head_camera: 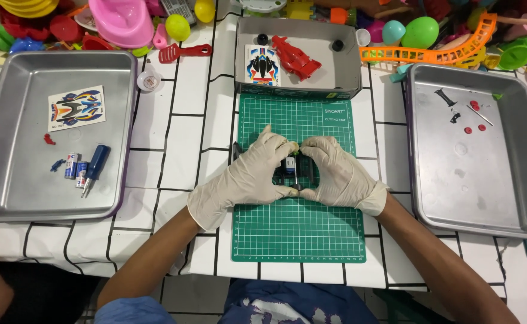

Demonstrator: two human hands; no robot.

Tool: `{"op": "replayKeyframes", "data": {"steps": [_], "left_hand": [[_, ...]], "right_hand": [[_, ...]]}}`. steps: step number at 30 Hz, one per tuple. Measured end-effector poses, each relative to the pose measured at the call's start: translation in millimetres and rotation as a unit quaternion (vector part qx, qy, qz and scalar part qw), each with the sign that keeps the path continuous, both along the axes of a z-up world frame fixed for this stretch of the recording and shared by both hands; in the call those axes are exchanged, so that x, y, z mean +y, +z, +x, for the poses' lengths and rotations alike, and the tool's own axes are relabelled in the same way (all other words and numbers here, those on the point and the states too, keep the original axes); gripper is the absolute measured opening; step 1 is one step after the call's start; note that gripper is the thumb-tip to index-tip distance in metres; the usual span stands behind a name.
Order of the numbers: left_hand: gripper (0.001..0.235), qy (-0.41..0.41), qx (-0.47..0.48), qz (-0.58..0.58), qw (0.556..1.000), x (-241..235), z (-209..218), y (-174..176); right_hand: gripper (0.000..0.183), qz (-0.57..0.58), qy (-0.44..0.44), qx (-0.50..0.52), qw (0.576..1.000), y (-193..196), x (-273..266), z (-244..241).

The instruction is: Assembling a mini 4WD toy car by installing the motor, gears, and chassis parts.

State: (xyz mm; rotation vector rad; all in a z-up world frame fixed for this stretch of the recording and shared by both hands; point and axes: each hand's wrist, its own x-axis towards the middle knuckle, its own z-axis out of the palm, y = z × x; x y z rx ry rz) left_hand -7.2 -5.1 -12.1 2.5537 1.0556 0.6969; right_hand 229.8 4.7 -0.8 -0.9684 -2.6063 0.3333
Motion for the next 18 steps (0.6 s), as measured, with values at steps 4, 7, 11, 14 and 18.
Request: {"op": "replayKeyframes", "data": {"steps": [4, 7, 11, 14, 18], "left_hand": [[0.099, 0.000, 0.004, 0.007, 1.000, 0.7, 0.3, -1.0], [0.099, 0.003, 0.014, 0.010, 1.000, 0.4, -0.2, -0.6], [0.097, 0.000, 0.008, 0.005, 1.000, 0.9, 0.1, -1.1], [0.097, 0.001, 0.005, 0.002, 1.000, 1.6, 1.4, -2.3], [0.097, 0.008, -0.011, -0.012, 1.000, 1.6, 0.1, 2.4]], "right_hand": [[0.084, 0.003, 0.004, 0.004, 1.000, -1.8, 0.2, 0.8], [0.084, -0.005, 0.009, 0.004, 1.000, 1.1, -0.9, -0.1], [0.085, -0.001, 0.010, -0.001, 1.000, 4.1, -2.8, -2.1], [0.086, 0.002, 0.009, -0.005, 1.000, 5.4, -3.6, -2.1], [0.088, -0.013, 0.009, 0.011, 1.000, 8.0, -3.3, -2.9]]}}
